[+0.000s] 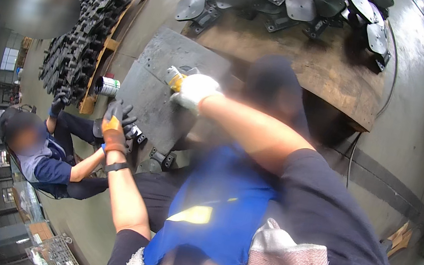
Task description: The person sits on the floor and uses a handheld angle grinder to smooth the edges of metal parts. They hold each part with a gloved hand, grind the edges, then place the finished piece on a nearby table before picking up the next one.
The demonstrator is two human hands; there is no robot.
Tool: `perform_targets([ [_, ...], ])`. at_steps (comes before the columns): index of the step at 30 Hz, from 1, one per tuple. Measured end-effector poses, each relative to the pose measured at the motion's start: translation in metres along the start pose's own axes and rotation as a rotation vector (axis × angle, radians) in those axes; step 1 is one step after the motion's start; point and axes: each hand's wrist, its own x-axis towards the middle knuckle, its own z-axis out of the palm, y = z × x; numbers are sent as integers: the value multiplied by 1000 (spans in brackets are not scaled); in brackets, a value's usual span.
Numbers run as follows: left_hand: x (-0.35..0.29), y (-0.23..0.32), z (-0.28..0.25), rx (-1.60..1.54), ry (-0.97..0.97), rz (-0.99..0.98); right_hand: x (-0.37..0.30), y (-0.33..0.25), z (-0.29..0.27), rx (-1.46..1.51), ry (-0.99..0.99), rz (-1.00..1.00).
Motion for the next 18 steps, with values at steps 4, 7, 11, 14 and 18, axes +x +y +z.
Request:
perform_targets([
  [4, -40, 81, 43, 302, -12, 13, -29, -25, -30, 59, 53, -32],
  [7, -36, 86, 54, 264, -88, 38, -36, -22, -21, 69, 302, -198],
  [11, -22, 67, 87, 233, 19, -23, -48, -26, -24, 69, 323, -217],
  [14, -19, 68, 102, 219, 69, 50, -28, -19, -5, 71, 247, -10],
  [18, 10, 59, 83, 216, 16, -72, -9, -16, 9, -57, 98, 179],
])
